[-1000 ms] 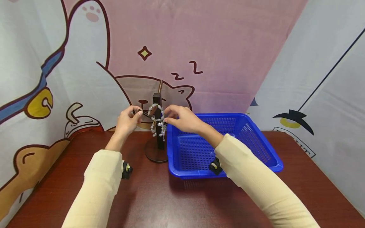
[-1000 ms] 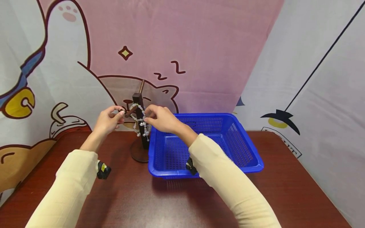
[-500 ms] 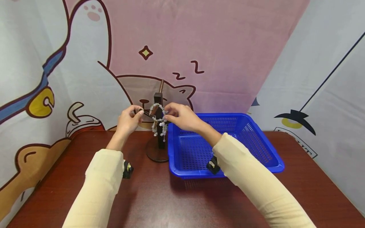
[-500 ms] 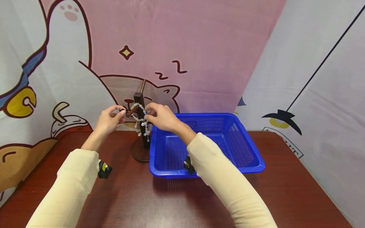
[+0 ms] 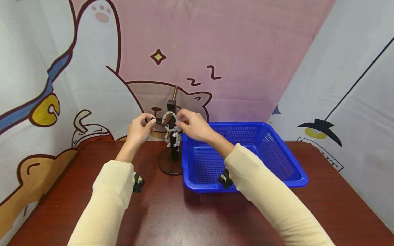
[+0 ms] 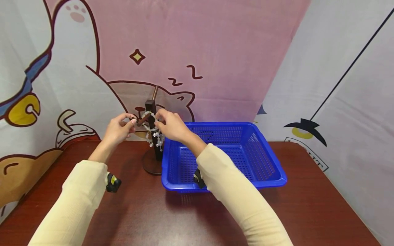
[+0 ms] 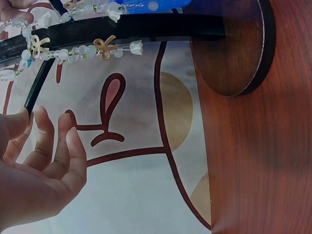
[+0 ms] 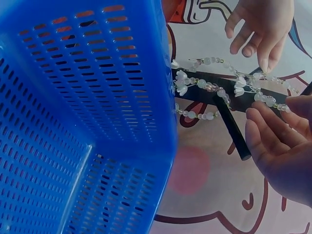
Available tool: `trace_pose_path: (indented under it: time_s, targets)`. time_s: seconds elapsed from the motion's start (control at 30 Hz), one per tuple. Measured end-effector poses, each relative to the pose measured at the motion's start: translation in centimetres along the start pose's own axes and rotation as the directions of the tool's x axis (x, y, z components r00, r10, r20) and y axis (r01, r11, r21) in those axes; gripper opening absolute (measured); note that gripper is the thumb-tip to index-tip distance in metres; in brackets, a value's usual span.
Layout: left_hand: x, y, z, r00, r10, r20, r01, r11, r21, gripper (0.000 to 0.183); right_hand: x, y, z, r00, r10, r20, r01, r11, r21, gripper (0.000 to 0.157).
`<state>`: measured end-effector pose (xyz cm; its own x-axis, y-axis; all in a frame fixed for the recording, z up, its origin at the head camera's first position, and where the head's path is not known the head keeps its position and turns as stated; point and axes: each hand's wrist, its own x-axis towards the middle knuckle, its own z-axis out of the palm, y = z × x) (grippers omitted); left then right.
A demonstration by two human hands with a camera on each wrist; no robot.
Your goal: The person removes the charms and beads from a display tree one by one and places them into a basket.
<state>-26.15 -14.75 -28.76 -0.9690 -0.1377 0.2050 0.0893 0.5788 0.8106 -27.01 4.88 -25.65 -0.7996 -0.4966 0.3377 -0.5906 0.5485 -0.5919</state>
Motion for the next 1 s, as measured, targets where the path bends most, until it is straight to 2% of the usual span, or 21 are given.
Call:
trace_pose_path:
  time_s: [0.2,0.57,1.0]
  targets:
    - [-0.1,0.1,0.0,1.0,-0.009,0.007,0.009,1.0,-0.001,0.021,0.0,-0.1,0.1,0.999,-0.028,-0.016,0.028,0.999,-0.03,0.006]
    - [0.0,0.2,0.0,1.0,0.004,-0.005,-0.004,1.0,-0.004,0.02,-0.7,-0.1,-0.1,0.999,-0.041,0.004,0.041,0.997,0.07,0.005]
    - [-0.2,0.2,0.0,1.0,0.001,0.001,-0.001,1.0,0.004,0.021,-1.6,-0.4,-0.6,0.997,-0.058,0.042,0.053,0.993,0.108,0.004]
